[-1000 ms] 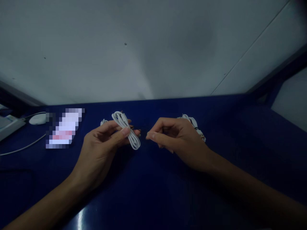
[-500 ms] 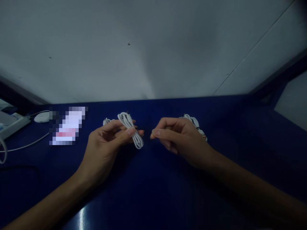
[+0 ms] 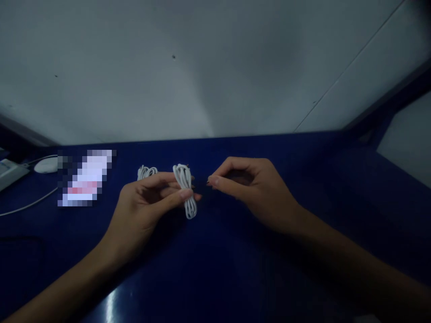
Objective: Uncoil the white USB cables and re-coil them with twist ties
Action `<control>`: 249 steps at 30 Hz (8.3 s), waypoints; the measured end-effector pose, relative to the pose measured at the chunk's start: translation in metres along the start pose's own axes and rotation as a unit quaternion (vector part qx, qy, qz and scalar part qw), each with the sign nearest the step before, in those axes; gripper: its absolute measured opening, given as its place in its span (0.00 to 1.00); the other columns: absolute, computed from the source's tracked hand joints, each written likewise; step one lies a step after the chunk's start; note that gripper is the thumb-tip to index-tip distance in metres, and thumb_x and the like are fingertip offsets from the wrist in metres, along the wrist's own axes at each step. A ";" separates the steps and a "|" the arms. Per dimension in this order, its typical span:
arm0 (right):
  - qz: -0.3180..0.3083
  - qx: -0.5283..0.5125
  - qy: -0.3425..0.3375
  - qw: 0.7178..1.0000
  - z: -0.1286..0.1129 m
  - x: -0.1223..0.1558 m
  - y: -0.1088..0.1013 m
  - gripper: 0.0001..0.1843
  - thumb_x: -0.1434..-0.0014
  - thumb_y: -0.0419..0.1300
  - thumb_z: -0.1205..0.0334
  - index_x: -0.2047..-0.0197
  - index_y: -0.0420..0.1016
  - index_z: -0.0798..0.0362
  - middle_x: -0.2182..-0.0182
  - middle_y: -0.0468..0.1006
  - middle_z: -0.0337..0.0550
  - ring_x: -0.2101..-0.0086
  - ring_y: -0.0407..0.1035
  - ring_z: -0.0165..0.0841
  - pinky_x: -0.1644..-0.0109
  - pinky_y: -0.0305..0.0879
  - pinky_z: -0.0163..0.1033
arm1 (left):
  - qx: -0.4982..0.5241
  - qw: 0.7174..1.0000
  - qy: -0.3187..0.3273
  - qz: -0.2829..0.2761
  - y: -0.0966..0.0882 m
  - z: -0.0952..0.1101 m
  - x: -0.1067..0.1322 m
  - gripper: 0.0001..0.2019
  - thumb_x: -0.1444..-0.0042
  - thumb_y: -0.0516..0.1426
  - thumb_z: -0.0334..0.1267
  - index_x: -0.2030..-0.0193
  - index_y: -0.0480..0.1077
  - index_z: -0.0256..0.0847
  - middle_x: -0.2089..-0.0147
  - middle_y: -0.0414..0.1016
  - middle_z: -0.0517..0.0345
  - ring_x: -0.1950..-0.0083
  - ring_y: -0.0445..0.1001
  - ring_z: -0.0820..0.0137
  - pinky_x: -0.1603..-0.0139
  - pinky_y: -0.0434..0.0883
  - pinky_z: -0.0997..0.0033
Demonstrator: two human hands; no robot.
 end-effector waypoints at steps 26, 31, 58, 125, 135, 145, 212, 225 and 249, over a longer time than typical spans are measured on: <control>-0.049 -0.092 0.025 0.994 0.006 -0.002 0.006 0.11 0.32 0.72 0.53 0.64 0.84 0.49 0.68 0.79 0.36 0.71 0.66 0.28 0.64 0.65 0.36 | 0.124 0.992 -0.011 -0.036 0.010 -0.002 -0.001 0.04 0.35 0.72 0.35 0.54 0.88 0.45 0.59 0.90 0.57 0.57 0.91 0.67 0.53 0.85 0.79; -0.037 -0.073 0.003 0.997 0.000 -0.001 0.006 0.09 0.31 0.72 0.55 0.63 0.85 0.49 0.69 0.79 0.36 0.70 0.69 0.28 0.63 0.69 0.36 | 0.130 0.990 -0.027 -0.036 0.010 -0.006 0.000 0.06 0.35 0.72 0.35 0.52 0.88 0.45 0.59 0.90 0.56 0.58 0.91 0.66 0.54 0.86 0.79; -0.060 -0.035 -0.002 0.998 0.000 0.002 0.019 0.09 0.24 0.65 0.56 0.56 0.80 0.52 0.64 0.79 0.36 0.66 0.70 0.28 0.63 0.67 0.35 | 0.113 0.990 -0.020 -0.082 0.016 -0.003 -0.002 0.05 0.32 0.70 0.35 0.51 0.87 0.45 0.56 0.90 0.57 0.53 0.91 0.65 0.49 0.86 0.77; -0.172 -0.016 0.160 0.972 0.017 -0.002 0.012 0.09 0.30 0.70 0.54 0.61 0.87 0.48 0.71 0.74 0.35 0.76 0.61 0.26 0.73 0.58 0.36 | -0.233 0.957 0.165 0.042 -0.003 0.028 0.009 0.08 0.36 0.73 0.45 0.51 0.85 0.64 0.53 0.87 0.68 0.52 0.84 0.60 0.42 0.83 0.59; -0.041 0.159 -0.098 0.982 -0.014 -0.004 0.008 0.02 0.29 0.69 0.64 0.56 0.84 0.48 0.60 0.82 0.38 0.62 0.75 0.32 0.59 0.70 0.39 | -0.147 0.981 0.118 0.033 -0.003 0.023 0.000 0.08 0.38 0.73 0.41 0.53 0.87 0.59 0.54 0.88 0.66 0.51 0.86 0.60 0.44 0.84 0.63; -0.025 0.316 -0.300 0.900 -0.035 0.014 0.021 0.03 0.24 0.64 0.65 0.51 0.80 0.51 0.57 0.80 0.43 0.63 0.74 0.31 0.62 0.71 0.38 | -0.083 0.994 0.064 -0.033 0.004 0.019 -0.005 0.11 0.39 0.74 0.34 0.52 0.87 0.53 0.55 0.90 0.62 0.54 0.88 0.65 0.50 0.83 0.72; 0.108 0.349 -0.352 0.862 -0.057 0.027 0.013 0.04 0.30 0.67 0.71 0.55 0.80 0.52 0.62 0.79 0.45 0.62 0.72 0.37 0.62 0.71 0.43 | -0.105 0.987 0.118 0.037 -0.007 0.022 -0.005 0.12 0.44 0.78 0.38 0.54 0.87 0.55 0.54 0.90 0.64 0.52 0.89 0.62 0.45 0.87 0.61; 0.078 0.409 -0.396 0.819 -0.055 0.028 0.032 0.07 0.28 0.67 0.72 0.61 0.83 0.57 0.67 0.80 0.45 0.65 0.67 0.34 0.67 0.68 0.41 | -0.103 0.990 0.095 0.011 -0.006 0.018 -0.005 0.13 0.45 0.78 0.34 0.54 0.88 0.53 0.56 0.90 0.62 0.55 0.89 0.62 0.49 0.88 0.66; 0.075 0.449 -0.375 0.807 -0.050 0.027 0.027 0.07 0.27 0.66 0.70 0.59 0.81 0.52 0.65 0.79 0.43 0.62 0.66 0.35 0.70 0.64 0.39 | -0.093 0.992 0.090 0.009 -0.004 0.020 -0.004 0.11 0.43 0.77 0.37 0.54 0.88 0.49 0.57 0.90 0.59 0.56 0.89 0.64 0.52 0.86 0.71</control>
Point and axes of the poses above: each hand's wrist, its own x-axis away from the middle knuckle, its own y-axis out of the palm, z = x × y, the point moved 9 cm from there along -x, towards the middle knuckle
